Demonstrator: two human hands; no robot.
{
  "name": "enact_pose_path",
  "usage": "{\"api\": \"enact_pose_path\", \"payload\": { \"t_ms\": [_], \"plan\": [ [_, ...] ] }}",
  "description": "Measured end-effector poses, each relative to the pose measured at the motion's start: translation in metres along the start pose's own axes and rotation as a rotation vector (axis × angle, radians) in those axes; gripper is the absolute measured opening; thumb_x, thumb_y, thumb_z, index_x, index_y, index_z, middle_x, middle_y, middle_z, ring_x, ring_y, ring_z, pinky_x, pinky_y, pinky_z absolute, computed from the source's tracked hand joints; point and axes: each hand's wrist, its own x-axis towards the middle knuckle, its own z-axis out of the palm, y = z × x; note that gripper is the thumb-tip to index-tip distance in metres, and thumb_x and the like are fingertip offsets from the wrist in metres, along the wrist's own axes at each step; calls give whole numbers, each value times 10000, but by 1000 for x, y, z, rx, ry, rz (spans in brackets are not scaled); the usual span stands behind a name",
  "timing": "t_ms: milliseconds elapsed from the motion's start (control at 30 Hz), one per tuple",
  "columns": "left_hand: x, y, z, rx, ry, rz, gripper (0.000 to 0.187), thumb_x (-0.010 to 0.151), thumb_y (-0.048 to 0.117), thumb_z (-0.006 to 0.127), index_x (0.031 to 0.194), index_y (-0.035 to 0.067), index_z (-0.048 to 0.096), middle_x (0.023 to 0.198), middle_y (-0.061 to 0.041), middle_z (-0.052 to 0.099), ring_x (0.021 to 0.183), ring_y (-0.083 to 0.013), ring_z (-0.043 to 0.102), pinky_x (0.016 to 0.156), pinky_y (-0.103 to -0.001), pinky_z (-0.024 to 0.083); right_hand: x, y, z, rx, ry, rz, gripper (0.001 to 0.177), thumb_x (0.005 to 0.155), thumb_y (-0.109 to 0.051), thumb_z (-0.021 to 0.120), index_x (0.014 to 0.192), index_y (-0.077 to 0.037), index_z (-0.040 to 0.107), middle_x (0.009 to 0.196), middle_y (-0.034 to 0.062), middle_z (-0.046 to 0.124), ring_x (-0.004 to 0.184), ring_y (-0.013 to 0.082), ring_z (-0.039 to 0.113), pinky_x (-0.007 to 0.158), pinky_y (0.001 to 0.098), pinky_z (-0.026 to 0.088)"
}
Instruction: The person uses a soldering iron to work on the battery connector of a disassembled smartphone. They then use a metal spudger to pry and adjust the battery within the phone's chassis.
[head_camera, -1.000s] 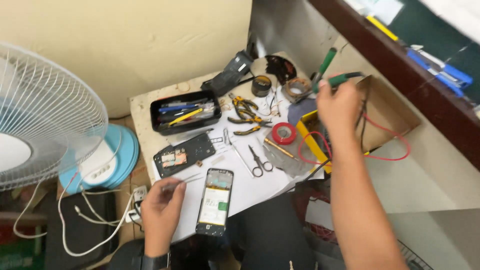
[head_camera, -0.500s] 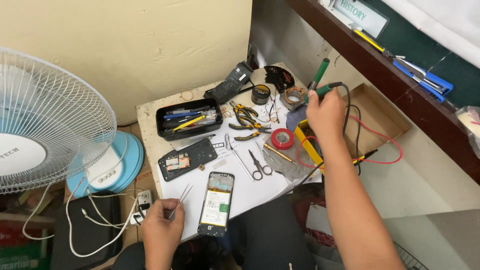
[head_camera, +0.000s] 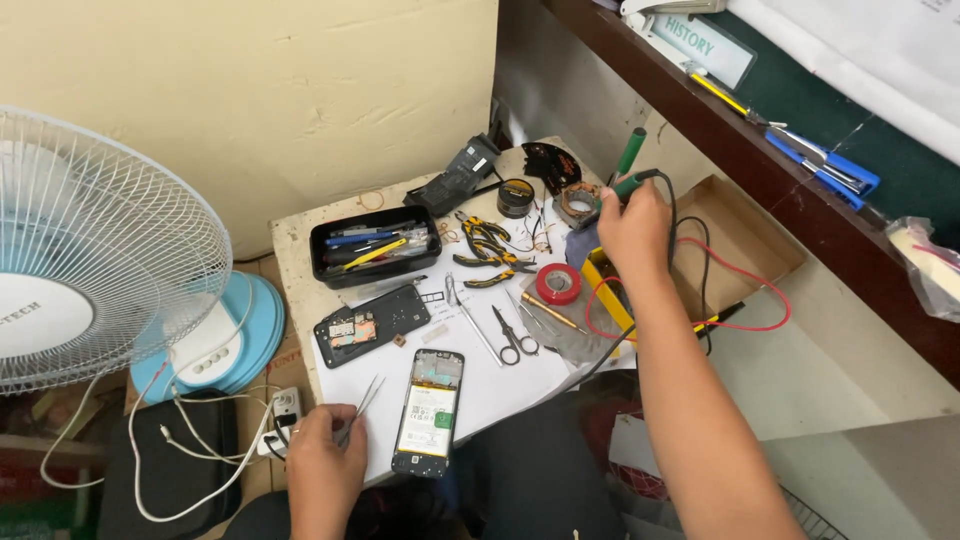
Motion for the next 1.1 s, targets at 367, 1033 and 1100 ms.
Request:
{"api": "enact_pose_path", "payload": {
  "t_ms": [367, 1033, 1100],
  "plan": [
    [-19, 76, -23, 20, 151, 269, 263, 1058, 179, 728, 1280, 44, 767, 1204, -174, 764, 1179, -423, 698, 1026, -549, 557, 1, -31, 17, 250, -93, 283, 698, 1049, -396, 783, 1522, 29, 496, 1340, 267, 807, 1241, 435, 781, 1030, 547, 594],
    [-44, 165, -33, 96, -314, 46, 978, 841, 153, 1004, 1682, -8, 530, 1500, -364, 588, 1389, -550, 551, 1140, -551, 467, -194, -100, 53, -128, -569, -274, 298, 1040, -273, 805, 1310, -160, 860, 1034, 88, 818, 1009, 351, 843, 907, 520, 672],
    [-43, 164, -37, 92, -355, 91, 1101, 770, 205, 1077, 1694, -15, 522, 1502, -396, 598, 1399, -559, 560, 1166, -568, 462, -192, -97, 59, -210, -551, -310, 375, 1027, -236, 778, 1389, -146, 817, 1036, 141, 794, 1015, 425, 839, 909, 583, 660]
  ]
}}
